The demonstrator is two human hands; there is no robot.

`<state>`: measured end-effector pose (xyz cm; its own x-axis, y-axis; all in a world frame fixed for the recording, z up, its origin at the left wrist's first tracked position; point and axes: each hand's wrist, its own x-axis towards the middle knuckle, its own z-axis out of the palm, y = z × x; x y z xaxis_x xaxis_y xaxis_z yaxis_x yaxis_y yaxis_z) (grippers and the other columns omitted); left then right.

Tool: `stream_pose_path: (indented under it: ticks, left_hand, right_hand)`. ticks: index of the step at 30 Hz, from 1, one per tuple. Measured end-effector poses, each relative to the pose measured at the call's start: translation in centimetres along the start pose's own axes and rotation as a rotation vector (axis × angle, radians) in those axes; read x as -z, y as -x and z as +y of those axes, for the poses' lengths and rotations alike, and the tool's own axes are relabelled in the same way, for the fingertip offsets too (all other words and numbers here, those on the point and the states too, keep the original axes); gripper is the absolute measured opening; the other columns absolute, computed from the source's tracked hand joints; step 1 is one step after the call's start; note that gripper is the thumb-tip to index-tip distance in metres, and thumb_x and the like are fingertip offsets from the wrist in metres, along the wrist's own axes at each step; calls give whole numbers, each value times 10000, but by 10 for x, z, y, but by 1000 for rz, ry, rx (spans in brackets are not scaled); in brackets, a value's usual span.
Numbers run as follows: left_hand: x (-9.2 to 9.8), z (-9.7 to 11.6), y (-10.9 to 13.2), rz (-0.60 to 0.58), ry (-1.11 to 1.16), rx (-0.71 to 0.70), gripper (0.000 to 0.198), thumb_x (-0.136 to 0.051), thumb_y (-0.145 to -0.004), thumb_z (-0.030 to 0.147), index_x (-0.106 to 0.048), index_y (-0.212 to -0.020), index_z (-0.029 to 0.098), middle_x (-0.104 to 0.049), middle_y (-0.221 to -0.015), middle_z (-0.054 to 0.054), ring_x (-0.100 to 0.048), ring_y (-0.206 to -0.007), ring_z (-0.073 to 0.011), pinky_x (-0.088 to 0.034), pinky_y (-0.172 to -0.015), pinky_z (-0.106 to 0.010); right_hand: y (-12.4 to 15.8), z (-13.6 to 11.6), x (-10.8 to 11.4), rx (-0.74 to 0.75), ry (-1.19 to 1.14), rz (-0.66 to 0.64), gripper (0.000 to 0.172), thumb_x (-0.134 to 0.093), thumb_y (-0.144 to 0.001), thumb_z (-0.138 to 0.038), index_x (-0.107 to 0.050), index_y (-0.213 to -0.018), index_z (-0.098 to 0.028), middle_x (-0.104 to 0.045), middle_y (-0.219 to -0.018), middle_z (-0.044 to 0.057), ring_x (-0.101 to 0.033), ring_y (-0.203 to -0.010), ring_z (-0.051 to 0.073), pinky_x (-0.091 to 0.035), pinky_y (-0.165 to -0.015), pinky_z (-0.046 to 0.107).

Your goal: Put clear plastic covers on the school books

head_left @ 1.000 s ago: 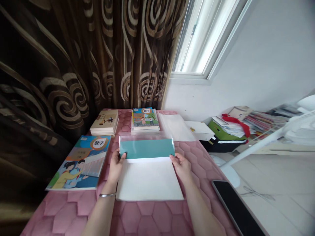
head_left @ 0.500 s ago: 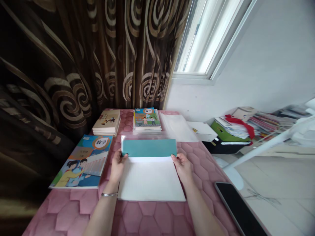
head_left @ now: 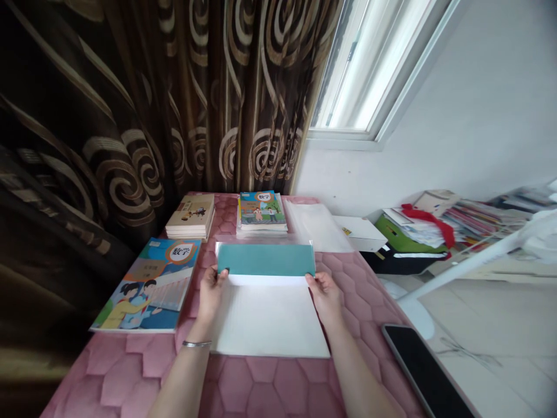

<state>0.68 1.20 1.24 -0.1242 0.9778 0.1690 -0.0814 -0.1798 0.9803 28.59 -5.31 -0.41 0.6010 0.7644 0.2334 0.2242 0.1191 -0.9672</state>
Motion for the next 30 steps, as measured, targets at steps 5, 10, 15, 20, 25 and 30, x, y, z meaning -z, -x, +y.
stream_pose_path:
  ticks: [5,10,15,20,25,30]
  left_hand:
    - [2,13,6,-81,-18,71,389,-697,-682,478,-596,-893,168,-667,-787,-21,-605,-736,-172,-451,-696,-260]
    - [3,15,9,-149,13,135,446,-713,-674,474,-599,-961,152,-691,-805,-35,-617,-705,-176,-452,-668,-261]
    - [0,16,8,-132,-26,68,390,-680,-706,459,-632,-918,135,-705,-855,-61,-634,-784,-197,-460,-745,-283]
    - [1,14,6,-146,-34,72,379,-681,-706,455,-632,-919,145,-711,-870,-62,-636,-798,-206,-470,-733,-283]
    - [3,9,5,-146,-52,68,372,-680,-716,440,-638,-939,144,-707,-839,-50,-631,-771,-196,-464,-714,-276]
    - [3,11,6,-135,-63,52,344,-667,-725,444,-649,-892,143,-696,-835,-39,-614,-754,-185,-448,-690,-258]
  right_hand:
    - [2,-6,-6,-12,-52,-6,364,-662,-668,-555,-560,-694,-207,-611,-652,5,-554,-625,173,-446,-605,290]
    - [2,-7,-6,-23,-163,14,343,-704,-653,-501,-553,-761,-212,-609,-711,-2,-571,-664,168,-462,-631,290]
    - [1,-7,0,-17,-212,-36,315,-721,-657,-439,-529,-784,-225,-602,-733,-12,-568,-659,157,-460,-616,278]
    - [0,-5,-2,-59,-217,-32,336,-735,-625,-418,-486,-754,-233,-599,-678,-25,-564,-610,151,-456,-578,270]
    - [-2,-2,-7,-88,-238,26,378,-736,-616,-413,-468,-818,-240,-587,-653,-44,-544,-562,132,-446,-542,250]
    - [0,-9,-2,-39,-195,-84,419,-689,-663,-507,-559,-936,-217,-668,-779,34,-603,-673,189,-490,-627,303]
